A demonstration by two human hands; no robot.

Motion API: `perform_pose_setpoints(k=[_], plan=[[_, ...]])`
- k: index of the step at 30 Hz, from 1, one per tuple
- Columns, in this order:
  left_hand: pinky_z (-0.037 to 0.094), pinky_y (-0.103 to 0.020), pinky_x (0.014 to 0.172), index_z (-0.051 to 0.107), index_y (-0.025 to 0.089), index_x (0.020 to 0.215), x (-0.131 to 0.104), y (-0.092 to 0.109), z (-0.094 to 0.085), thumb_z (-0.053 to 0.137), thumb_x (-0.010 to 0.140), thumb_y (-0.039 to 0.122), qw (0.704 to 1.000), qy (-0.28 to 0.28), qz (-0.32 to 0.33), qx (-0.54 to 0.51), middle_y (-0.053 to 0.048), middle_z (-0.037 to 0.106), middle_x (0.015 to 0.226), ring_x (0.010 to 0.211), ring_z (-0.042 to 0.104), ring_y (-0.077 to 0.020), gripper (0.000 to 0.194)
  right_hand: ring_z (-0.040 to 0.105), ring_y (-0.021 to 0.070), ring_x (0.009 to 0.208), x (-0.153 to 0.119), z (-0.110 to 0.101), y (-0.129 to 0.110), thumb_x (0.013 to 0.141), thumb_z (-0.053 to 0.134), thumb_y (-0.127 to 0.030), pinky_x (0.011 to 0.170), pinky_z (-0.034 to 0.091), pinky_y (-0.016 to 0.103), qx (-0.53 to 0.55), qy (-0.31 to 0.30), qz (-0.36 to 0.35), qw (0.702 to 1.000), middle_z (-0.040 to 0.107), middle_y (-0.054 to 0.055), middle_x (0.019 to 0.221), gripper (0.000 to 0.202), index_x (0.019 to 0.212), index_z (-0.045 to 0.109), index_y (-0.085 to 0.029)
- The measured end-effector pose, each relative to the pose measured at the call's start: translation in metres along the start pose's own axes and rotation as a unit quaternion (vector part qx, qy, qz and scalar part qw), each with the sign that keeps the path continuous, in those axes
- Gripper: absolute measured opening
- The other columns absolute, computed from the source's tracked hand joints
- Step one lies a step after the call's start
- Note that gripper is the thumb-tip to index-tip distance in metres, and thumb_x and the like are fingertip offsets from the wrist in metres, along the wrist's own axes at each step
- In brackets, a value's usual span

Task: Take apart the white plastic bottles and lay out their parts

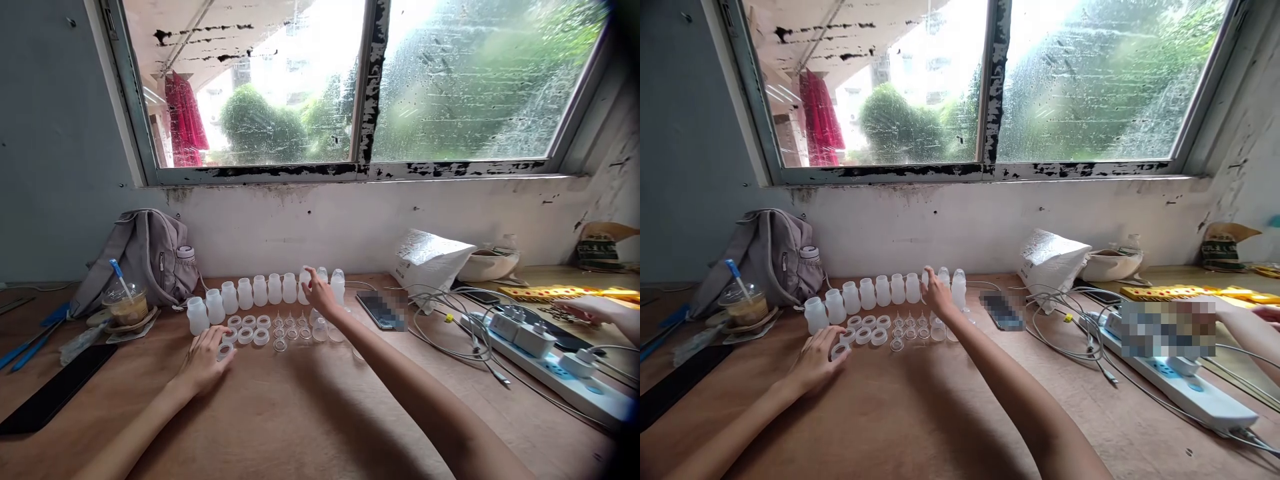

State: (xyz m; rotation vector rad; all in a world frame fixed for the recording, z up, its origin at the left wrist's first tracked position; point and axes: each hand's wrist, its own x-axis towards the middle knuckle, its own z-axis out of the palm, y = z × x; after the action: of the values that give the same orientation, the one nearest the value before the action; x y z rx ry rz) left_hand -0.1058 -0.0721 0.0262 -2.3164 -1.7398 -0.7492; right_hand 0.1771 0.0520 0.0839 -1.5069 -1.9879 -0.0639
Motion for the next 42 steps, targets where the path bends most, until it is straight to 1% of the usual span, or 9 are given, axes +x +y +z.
perform_pose_setpoints(k=[4, 8, 13, 20, 23, 28, 32, 37, 42], plan=[[0.037, -0.033, 0.079, 0.047, 0.023, 0.099, 0.011, 0.017, -0.003, 0.047, 0.076, 0.033, 0.999, 0.014, 0.039, -0.01, -0.003, 0.054, 0.103, 0.095, 0.049, -0.0208, 0.026, 0.057, 0.0178, 0.082, 0.025, 0.0, 0.011, 0.084, 0.039, -0.023, 0.066, 0.034, 0.024, -0.019, -0.044, 0.051, 0.998, 0.06, 0.009, 0.091, 0.051, 0.132, 0.02, -0.018], [0.038, -0.032, 0.08, 0.047, 0.024, 0.099, 0.034, 0.04, -0.01, 0.045, 0.078, 0.03, 0.997, 0.005, 0.069, -0.028, -0.002, 0.053, 0.102, 0.094, 0.048, -0.02, 0.022, 0.057, 0.0196, 0.081, 0.025, 0.008, 0.015, 0.084, 0.04, -0.025, 0.066, 0.035, 0.027, -0.019, -0.055, 0.059, 0.997, 0.058, 0.011, 0.092, 0.048, 0.13, 0.026, -0.019], [0.037, -0.034, 0.084, 0.05, 0.023, 0.095, 0.076, 0.074, -0.021, 0.046, 0.078, 0.029, 0.994, 0.027, 0.09, -0.055, -0.003, 0.051, 0.102, 0.096, 0.045, -0.0204, 0.018, 0.055, 0.0218, 0.081, 0.008, 0.018, 0.015, 0.084, 0.039, -0.031, 0.06, 0.038, 0.029, 0.0, 0.048, 0.042, 0.998, 0.047, 0.013, 0.111, 0.036, 0.119, 0.037, -0.021], [0.036, -0.034, 0.085, 0.047, 0.023, 0.101, 0.117, 0.109, -0.025, 0.049, 0.077, 0.028, 0.986, 0.101, 0.077, -0.11, -0.003, 0.05, 0.106, 0.1, 0.043, -0.021, 0.025, 0.054, 0.0197, 0.073, -0.008, 0.022, 0.015, 0.083, 0.038, -0.029, 0.062, 0.04, 0.03, 0.104, 0.114, 0.026, 0.988, 0.051, 0.011, 0.105, 0.031, 0.111, 0.041, -0.015], [0.035, -0.034, 0.086, 0.042, 0.022, 0.108, 0.12, 0.113, -0.017, 0.052, 0.075, 0.032, 0.983, 0.11, 0.069, -0.126, -0.004, 0.05, 0.108, 0.101, 0.044, -0.0207, 0.036, 0.052, 0.0166, 0.068, -0.011, 0.012, 0.01, 0.083, 0.039, -0.031, 0.064, 0.041, 0.03, 0.143, 0.15, 0.01, 0.978, 0.049, 0.012, 0.108, 0.036, 0.115, 0.039, -0.014], [0.033, -0.038, 0.087, 0.034, 0.023, 0.117, 0.112, 0.121, -0.007, 0.055, 0.07, 0.048, 0.987, 0.095, 0.051, -0.121, -0.006, 0.049, 0.113, 0.104, 0.044, -0.0242, 0.056, 0.049, 0.0118, 0.057, -0.017, -0.027, -0.019, 0.084, 0.037, -0.036, 0.065, 0.04, 0.027, 0.191, 0.178, -0.017, 0.965, 0.053, 0.009, 0.095, 0.036, 0.111, 0.047, -0.015], [0.038, -0.035, 0.079, 0.036, 0.022, 0.111, 0.106, 0.124, -0.008, 0.05, 0.073, 0.051, 0.986, 0.094, 0.041, -0.13, -0.007, 0.053, 0.107, 0.097, 0.051, -0.0232, 0.049, 0.051, 0.0117, 0.059, -0.024, -0.048, -0.044, 0.082, 0.039, -0.038, 0.059, 0.04, 0.024, 0.244, 0.136, -0.026, 0.96, 0.057, 0.005, 0.088, 0.028, 0.093, 0.054, -0.017], [0.041, -0.032, 0.073, 0.041, 0.02, 0.105, 0.103, 0.123, -0.005, 0.049, 0.075, 0.046, 0.989, 0.077, 0.05, -0.111, -0.007, 0.058, 0.096, 0.087, 0.056, -0.0229, 0.041, 0.054, 0.0152, 0.067, -0.028, -0.042, -0.052, 0.083, 0.036, -0.035, 0.057, 0.037, 0.023, 0.208, 0.089, -0.037, 0.973, 0.061, 0.004, 0.077, 0.026, 0.078, 0.056, -0.019], [0.04, -0.027, 0.059, 0.048, 0.02, 0.098, 0.098, 0.127, -0.005, 0.049, 0.071, 0.056, 0.993, 0.017, 0.023, -0.113, -0.006, 0.06, 0.089, 0.077, 0.059, -0.0219, 0.045, 0.045, 0.0134, 0.049, -0.025, -0.03, -0.04, 0.083, 0.031, -0.041, 0.048, 0.027, 0.023, 0.1, 0.061, 0.004, 0.993, 0.052, 0.001, 0.051, 0.043, 0.054, 0.052, -0.018]])
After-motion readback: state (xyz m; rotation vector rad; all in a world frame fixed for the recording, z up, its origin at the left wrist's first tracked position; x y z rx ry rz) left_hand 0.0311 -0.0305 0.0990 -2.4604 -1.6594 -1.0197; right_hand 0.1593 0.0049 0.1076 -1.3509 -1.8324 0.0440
